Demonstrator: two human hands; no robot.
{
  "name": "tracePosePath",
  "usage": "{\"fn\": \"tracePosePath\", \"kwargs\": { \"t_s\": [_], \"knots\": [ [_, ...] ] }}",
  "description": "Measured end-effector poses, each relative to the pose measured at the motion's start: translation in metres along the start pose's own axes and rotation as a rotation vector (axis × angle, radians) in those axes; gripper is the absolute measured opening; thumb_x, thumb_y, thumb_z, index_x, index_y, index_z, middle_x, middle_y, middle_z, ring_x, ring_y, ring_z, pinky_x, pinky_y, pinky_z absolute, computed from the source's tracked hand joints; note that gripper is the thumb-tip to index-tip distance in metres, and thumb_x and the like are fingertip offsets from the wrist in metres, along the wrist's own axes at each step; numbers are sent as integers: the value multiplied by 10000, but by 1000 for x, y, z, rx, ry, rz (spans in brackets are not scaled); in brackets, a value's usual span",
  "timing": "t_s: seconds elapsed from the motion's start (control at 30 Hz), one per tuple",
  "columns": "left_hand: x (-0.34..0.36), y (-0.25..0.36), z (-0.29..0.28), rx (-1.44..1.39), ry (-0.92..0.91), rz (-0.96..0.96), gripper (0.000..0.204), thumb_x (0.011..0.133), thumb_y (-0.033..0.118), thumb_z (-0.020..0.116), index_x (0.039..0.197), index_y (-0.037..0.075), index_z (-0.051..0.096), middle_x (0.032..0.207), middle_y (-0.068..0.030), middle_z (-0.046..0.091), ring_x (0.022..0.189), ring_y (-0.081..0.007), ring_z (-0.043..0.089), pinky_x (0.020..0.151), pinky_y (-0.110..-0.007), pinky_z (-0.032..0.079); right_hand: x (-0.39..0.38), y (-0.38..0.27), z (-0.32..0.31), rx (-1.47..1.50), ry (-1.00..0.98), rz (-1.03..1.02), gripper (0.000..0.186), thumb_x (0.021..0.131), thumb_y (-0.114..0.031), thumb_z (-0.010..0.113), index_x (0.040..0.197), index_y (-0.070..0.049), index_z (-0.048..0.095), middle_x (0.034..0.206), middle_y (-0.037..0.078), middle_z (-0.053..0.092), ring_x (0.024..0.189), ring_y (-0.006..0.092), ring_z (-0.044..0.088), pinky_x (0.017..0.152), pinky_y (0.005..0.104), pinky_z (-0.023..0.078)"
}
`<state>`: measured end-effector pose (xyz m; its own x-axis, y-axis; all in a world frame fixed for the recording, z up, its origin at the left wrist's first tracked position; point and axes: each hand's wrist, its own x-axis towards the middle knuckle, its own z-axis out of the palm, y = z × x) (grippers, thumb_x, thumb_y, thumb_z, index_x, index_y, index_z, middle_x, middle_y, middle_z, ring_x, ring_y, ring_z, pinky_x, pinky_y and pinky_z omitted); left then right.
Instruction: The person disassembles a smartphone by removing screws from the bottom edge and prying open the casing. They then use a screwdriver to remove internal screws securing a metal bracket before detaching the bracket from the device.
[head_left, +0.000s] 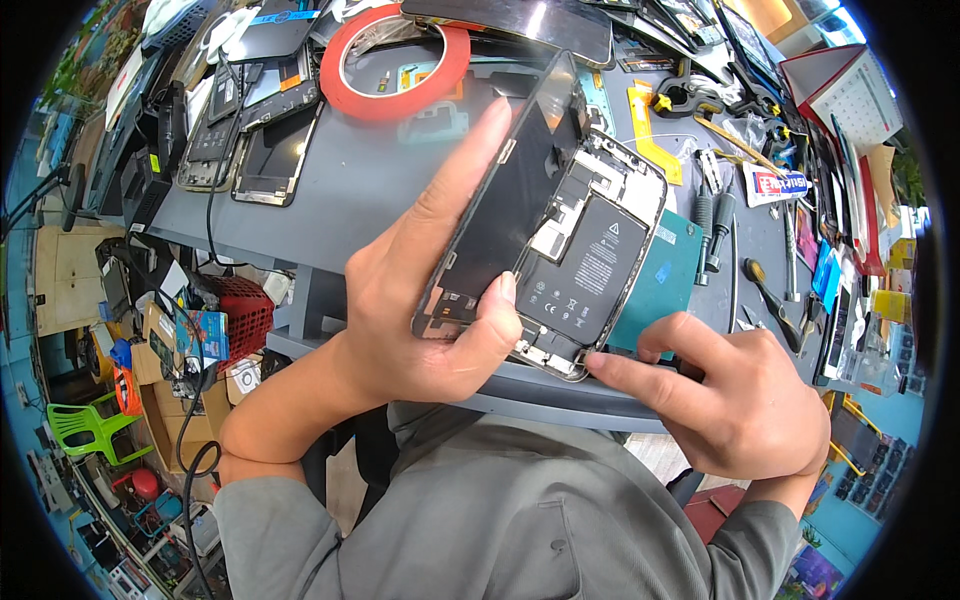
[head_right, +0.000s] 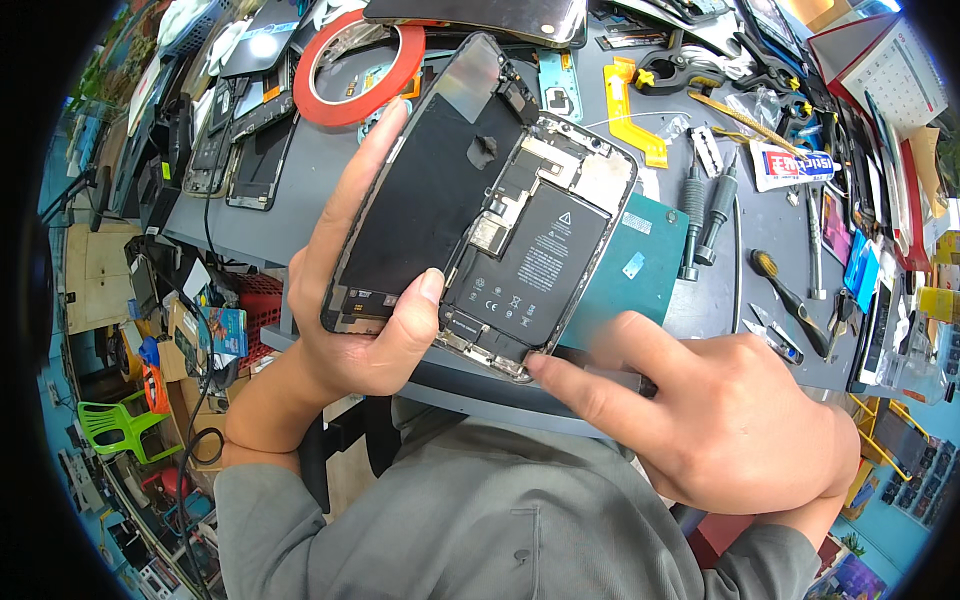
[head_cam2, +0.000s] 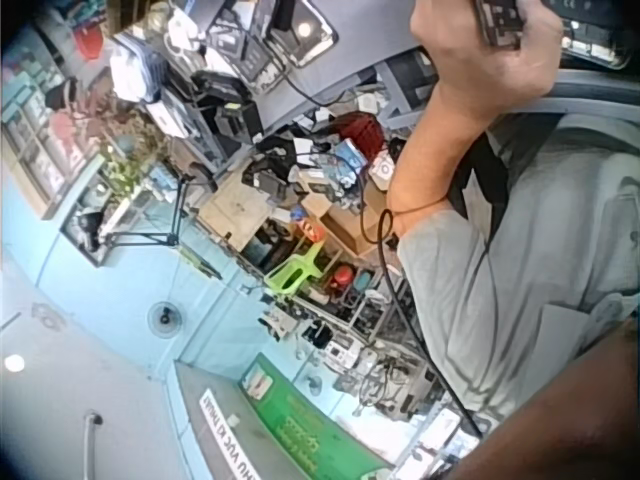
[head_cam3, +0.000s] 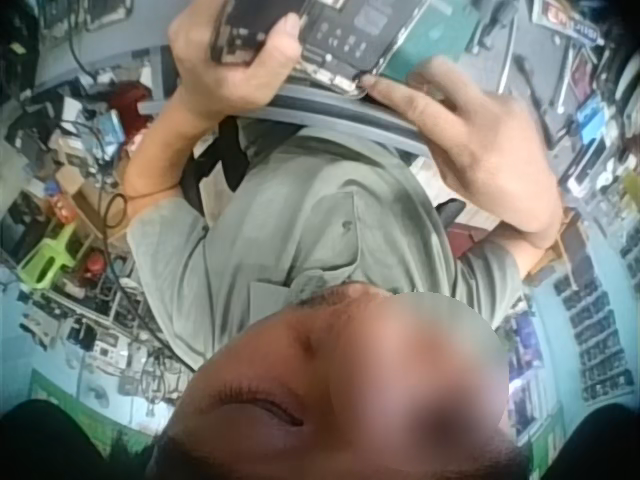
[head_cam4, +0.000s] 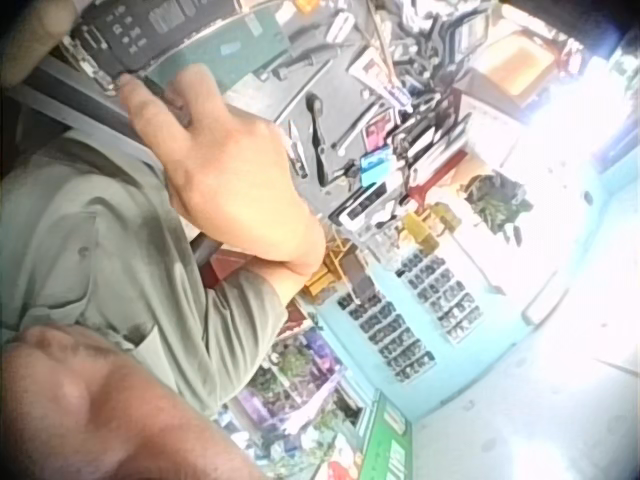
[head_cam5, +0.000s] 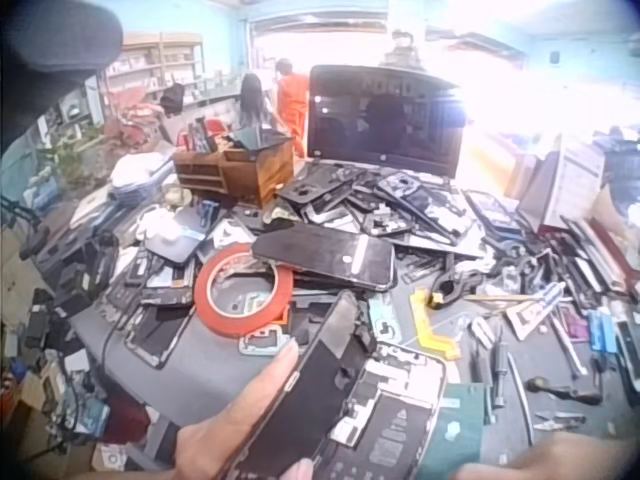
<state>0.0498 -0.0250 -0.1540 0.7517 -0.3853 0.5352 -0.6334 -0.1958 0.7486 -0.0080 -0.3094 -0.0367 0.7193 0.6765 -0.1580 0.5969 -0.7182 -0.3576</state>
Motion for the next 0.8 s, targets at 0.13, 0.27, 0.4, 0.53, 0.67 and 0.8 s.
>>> {"fn": "tracePosePath", "kwargs": {
  "t_s": [0.13, 0.27, 0.4, 0.53, 0.67, 0.8],
  "knots": [
    [1, 0, -2, -4, -17, 9, 875, 916, 14, 660, 1708, -163, 335, 1702, -321, 528, 1469, -320, 665, 1214, -387, 519, 1, -4, 0, -83, -80, -8, 738, 774, -41, 771, 1467, -295, 780, 1027, 39, 690, 587, 209, 680, 521, 378, 549],
    [0, -1, -1, 2, 0, 32, 868, 916, 9, 663, 1697, -181, 336, 1712, -332, 513, 1483, -331, 655, 1222, -391, 513, 3, -4, -3, -94, -157, -10, 814, 771, -54, 769, 1544, -307, 732, 1005, 40, 670, 567, 208, 665, 513, 382, 551],
    [1, -1, -2, 5, -17, 40, 867, 914, 7, 662, 1692, -188, 335, 1720, -339, 499, 1496, -345, 647, 1227, -395, 510, 3, -3, -6, -60, -196, -1, 811, 811, -49, 767, 1582, -294, 707, 973, 45, 663, 559, 221, 657, 510, 391, 550],
    [2, -2, 3, -4, 59, 59, 835, 875, -14, 664, 1659, -171, 423, 1662, -328, 570, 1350, -366, 735, 1118, -376, 569, 3, 6, -5, 18, -173, -24, 804, 833, -27, 794, 1603, -233, 689, 927, 58, 664, 563, 254, 657, 511, 408, 542],
    [3, -2, 6, -24, 97, 58, 825, 854, -25, 666, 1643, -162, 467, 1628, -318, 613, 1266, -371, 784, 1058, -364, 600, 5, 16, -7, 115, -140, -63, 810, 821, -22, 833, 1605, -154, 679, 918, 71, 692, 578, 275, 667, 524, 421, 538],
    [2, -3, 5, -23, 90, 57, 831, 854, -23, 670, 1647, -161, 464, 1623, -317, 617, 1265, -370, 783, 1059, -363, 599, 3, 16, -15, 161, -72, -35, 604, 869, -96, 828, 1461, -77, 710, 962, 85, 724, 637, 287, 713, 573, 417, 577]
  ]
}}
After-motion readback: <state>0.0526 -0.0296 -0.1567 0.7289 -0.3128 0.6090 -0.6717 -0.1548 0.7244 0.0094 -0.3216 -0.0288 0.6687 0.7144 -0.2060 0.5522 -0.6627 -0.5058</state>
